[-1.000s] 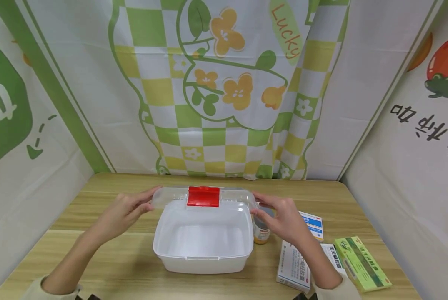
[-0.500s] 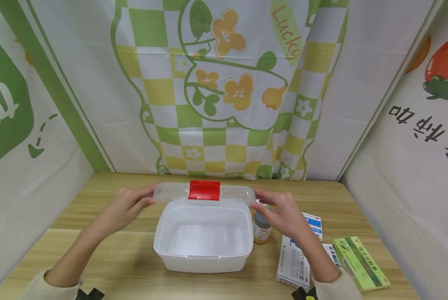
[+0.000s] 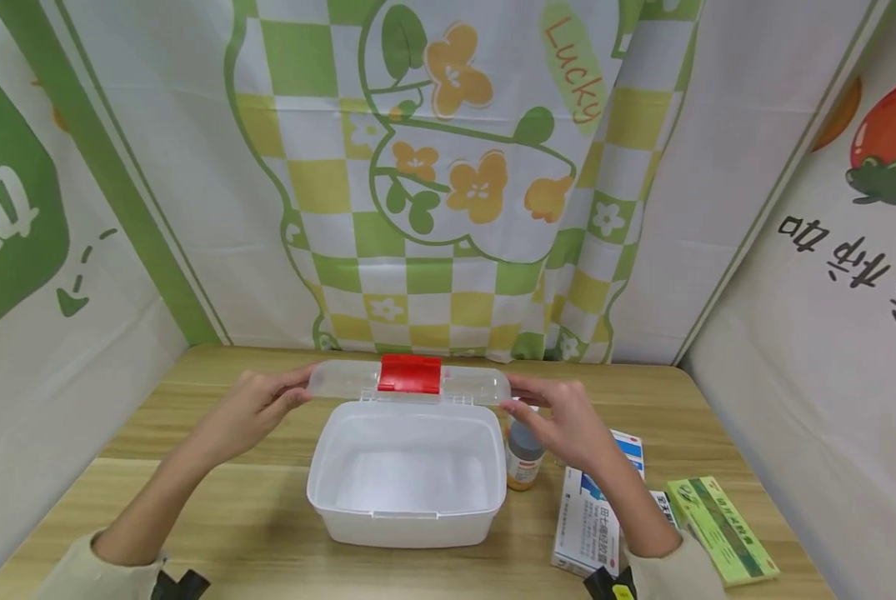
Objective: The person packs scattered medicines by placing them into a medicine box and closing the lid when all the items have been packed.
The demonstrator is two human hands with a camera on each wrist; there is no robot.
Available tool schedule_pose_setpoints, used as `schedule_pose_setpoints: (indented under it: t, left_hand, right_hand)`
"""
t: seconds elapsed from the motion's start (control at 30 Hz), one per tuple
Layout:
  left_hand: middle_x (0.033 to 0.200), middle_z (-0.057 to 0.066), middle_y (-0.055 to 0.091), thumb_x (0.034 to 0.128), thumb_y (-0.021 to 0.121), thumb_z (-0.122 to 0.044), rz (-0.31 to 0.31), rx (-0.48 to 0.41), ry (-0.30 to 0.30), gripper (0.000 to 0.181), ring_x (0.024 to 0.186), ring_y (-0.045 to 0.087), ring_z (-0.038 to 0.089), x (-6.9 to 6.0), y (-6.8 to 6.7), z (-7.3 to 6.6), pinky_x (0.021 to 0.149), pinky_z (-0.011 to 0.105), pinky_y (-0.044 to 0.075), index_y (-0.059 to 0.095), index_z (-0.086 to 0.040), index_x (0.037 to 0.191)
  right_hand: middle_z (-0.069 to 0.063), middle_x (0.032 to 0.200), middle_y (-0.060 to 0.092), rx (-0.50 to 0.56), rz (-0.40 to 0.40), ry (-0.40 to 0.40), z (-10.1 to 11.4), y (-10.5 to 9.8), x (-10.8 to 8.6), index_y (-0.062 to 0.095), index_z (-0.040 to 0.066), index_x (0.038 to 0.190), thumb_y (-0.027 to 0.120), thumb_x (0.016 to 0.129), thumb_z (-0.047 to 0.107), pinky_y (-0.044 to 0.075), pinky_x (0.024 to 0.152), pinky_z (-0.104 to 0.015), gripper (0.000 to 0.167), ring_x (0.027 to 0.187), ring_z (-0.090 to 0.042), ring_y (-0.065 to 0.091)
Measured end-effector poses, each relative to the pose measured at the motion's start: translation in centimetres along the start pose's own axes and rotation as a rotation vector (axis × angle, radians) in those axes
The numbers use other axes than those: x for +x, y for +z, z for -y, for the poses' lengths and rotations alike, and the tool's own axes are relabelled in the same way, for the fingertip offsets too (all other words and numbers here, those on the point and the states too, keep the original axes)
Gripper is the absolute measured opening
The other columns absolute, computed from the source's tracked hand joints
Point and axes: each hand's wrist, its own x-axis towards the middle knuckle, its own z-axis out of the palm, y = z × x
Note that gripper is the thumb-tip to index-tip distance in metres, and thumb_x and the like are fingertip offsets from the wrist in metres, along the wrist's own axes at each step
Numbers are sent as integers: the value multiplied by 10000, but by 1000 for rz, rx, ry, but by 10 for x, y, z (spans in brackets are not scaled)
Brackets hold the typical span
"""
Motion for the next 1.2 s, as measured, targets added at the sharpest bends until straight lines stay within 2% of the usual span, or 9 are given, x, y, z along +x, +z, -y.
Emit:
schedule_pose_setpoints:
  t: [0.13, 0.3, 0.47, 0.57, 0.83, 0.93, 1.0, 1.1, 1.2]
  left_hand:
    - [585, -106, 424, 996, 581, -193, -7, -5, 1, 377, 532, 373, -18, 2, 0, 1, 589, 209, 448, 636, 13, 1307]
    - [571, -125, 341, 1007, 562, -224, -13, -18, 10, 388, 505, 277, -34, 4, 0, 3, 563, 198, 425, 636, 3, 1312]
    - [562, -126, 309, 1019, 543, -238, -9, -22, 3, 393, 489, 219, -40, 8, -2, 3, 493, 197, 367, 634, 6, 1313]
    - [562, -121, 306, 1024, 537, -239, -6, -10, -4, 389, 491, 215, -37, 11, -3, 3, 512, 199, 379, 639, 9, 1306]
    - [552, -104, 322, 1031, 532, -230, 11, -6, -24, 378, 480, 215, -27, 16, -5, 5, 509, 202, 390, 645, 19, 1291]
    - [548, -84, 359, 1027, 541, -205, 12, -2, -27, 353, 476, 229, -21, 19, -6, 6, 535, 202, 419, 660, 26, 1267]
    - [560, -53, 460, 1023, 549, -173, 6, 6, -25, 329, 473, 248, -13, 20, -7, 7, 571, 211, 450, 670, 38, 1244]
    - [696, 55, 680, 1014, 558, -117, -4, 8, -19, 291, 503, 339, -4, 22, -8, 8, 600, 228, 471, 683, 62, 1207]
    - [841, 139, 753, 1010, 558, -92, -11, 10, -21, 282, 527, 390, 22, 24, -8, 8, 585, 234, 463, 682, 91, 1184]
  right_hand:
    - [-179, 1102, 748, -1, -6, 1, 0, -1, 2, 699, -45, 1178, 683, 936, 95, 631, 761, -368, 279, 942, -299, 753]
    - [-182, 1102, 748, 3, -14, -5, 0, -2, 5, 705, -44, 1165, 690, 927, 79, 631, 762, -354, 269, 939, -300, 753]
    - [-185, 1087, 751, 8, -27, -31, -2, -3, 9, 712, -40, 1155, 686, 925, 59, 631, 744, -319, 251, 912, -299, 757]
    - [-182, 1074, 754, 8, -29, -40, -3, -3, 12, 717, -35, 1148, 681, 926, 50, 630, 734, -305, 240, 894, -295, 760]
    - [-177, 1053, 760, -5, 3, 38, -2, -7, 17, 722, -33, 1139, 671, 946, 96, 631, 731, -343, 238, 887, -295, 761]
    - [-187, 1049, 758, -11, 13, 55, -2, -8, 19, 721, -41, 1133, 660, 958, 109, 631, 733, -357, 239, 891, -305, 760]
    - [-192, 1046, 757, -12, 17, 65, -2, -9, 21, 722, -44, 1128, 654, 964, 116, 631, 737, -367, 240, 896, -311, 759]
    - [-195, 1042, 756, -16, 23, 87, -1, -10, 23, 723, -45, 1127, 646, 971, 125, 630, 738, -375, 243, 904, -312, 757]
    - [-194, 1044, 756, -27, 34, 113, 0, -11, 25, 722, -39, 1133, 634, 982, 147, 630, 743, -374, 255, 911, -308, 755]
